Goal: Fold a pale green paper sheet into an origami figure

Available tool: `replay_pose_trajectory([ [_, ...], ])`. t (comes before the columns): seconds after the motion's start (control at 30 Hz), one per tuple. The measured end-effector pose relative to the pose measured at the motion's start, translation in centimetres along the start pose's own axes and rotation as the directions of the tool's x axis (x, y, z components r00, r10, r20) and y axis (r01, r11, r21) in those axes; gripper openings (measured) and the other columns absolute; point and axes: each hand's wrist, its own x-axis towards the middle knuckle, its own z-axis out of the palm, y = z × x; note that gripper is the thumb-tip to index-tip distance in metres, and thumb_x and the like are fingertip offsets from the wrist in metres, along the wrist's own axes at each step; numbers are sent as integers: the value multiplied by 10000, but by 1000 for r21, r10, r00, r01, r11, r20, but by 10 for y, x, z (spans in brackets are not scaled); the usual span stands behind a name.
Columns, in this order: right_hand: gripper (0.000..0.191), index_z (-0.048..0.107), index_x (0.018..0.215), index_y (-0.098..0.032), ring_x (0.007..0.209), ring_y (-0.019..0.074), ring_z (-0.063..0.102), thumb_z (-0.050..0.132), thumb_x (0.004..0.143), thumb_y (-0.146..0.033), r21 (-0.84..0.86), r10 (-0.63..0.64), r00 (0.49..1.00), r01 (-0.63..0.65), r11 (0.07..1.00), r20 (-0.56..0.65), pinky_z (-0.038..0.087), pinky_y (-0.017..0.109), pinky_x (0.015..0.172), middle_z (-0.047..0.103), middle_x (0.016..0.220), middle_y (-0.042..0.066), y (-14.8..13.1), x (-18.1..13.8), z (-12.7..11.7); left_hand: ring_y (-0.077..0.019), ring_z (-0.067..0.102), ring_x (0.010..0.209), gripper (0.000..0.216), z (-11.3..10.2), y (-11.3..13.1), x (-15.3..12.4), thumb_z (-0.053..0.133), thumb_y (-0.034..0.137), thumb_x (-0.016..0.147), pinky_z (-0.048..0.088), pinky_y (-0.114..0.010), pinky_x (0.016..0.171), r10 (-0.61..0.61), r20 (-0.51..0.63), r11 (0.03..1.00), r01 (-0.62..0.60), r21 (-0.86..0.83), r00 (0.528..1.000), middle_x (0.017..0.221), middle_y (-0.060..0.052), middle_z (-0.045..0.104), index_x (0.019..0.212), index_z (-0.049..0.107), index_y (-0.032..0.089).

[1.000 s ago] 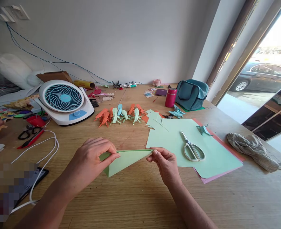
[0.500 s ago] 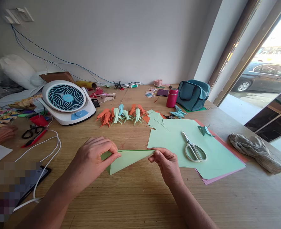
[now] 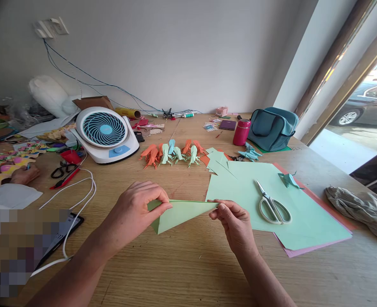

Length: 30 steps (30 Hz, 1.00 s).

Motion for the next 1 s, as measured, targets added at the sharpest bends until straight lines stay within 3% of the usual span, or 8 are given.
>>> replay_pose_trajectory([
  [0.37, 196, 790, 809, -239, 583, 116, 652, 847, 685, -378, 0, 11, 999, -11, 1000, -34, 548, 218, 579, 732, 712, 32, -2, 0, 1, -144, 581, 721, 202, -1, 1, -1, 728, 134, 805, 365, -287, 716, 43, -49, 999, -43, -2, 998, 719, 48, 651, 721, 554, 191],
  [0.63, 195, 785, 793, -238, 574, 129, 643, 846, 677, -383, -10, 1, 998, -2, 1000, -55, 550, 245, 566, 732, 728, 43, -3, 0, 1, -147, 628, 787, 245, -2, 1, -3, 670, 72, 836, 377, -313, 801, 113, -54, 993, -114, -16, 992, 788, 57, 702, 1012, 586, 218],
  [1.0, 190, 781, 788, -244, 578, 146, 641, 834, 687, -395, -36, -17, 998, 15, 999, -62, 538, 252, 537, 691, 658, 31, -1, 0, 0, -177, 628, 827, 287, -4, 2, -3, 576, 51, 858, 380, -349, 817, 145, -31, 987, -143, 77, 989, 894, 7, 729, 1097, 599, 209],
])
